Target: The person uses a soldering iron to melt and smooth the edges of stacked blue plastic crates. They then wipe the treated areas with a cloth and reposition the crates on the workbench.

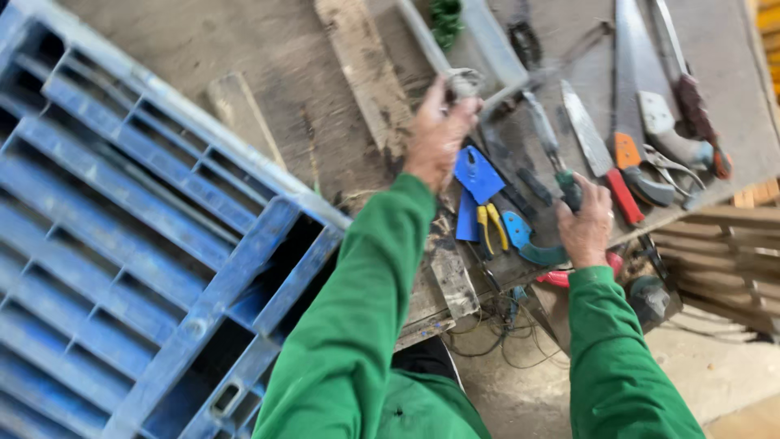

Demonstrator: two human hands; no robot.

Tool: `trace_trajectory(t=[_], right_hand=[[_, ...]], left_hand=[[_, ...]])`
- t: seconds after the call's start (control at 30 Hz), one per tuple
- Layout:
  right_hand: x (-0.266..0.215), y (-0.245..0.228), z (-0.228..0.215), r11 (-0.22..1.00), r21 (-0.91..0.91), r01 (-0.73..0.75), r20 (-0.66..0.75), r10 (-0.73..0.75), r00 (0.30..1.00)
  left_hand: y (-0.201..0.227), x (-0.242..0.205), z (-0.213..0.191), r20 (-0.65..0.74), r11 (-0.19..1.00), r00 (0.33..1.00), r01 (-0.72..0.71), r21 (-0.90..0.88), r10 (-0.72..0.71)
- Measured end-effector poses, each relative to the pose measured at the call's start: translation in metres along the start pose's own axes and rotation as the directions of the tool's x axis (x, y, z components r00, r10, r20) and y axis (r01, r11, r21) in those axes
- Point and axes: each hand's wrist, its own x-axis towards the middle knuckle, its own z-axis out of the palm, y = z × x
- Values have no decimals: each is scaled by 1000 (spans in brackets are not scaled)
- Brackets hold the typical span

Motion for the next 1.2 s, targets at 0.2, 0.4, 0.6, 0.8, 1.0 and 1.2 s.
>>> trace_trajectory(t=[0.2,0.4,0.6,0.8,1.0,1.2], right_hand=[[0,20,11,961,-96,259,38,-256,966],[-5,4,-4,943,62,328,12,-329,944],[-7,-145,3,829,511,226,163,-352,922],[-8,-332,52,581,810,-77,475,-574,667],[18,-405,100,728,603,326,484,-659,576],[31,-381,123,664,745,66,532,-650,542]], left_hand=[[-4,-93,-23,30,717,998,16,697,-51],[73,-291,-65,52,588,999,-45,808,5],[153,-378,-98,-337,402,852,167,900,401],[135,-373,-117,-369,36,687,448,894,626],[106,-362,-128,-436,10,711,516,856,551],[90,-371,-137,-372,98,660,413,905,653]])
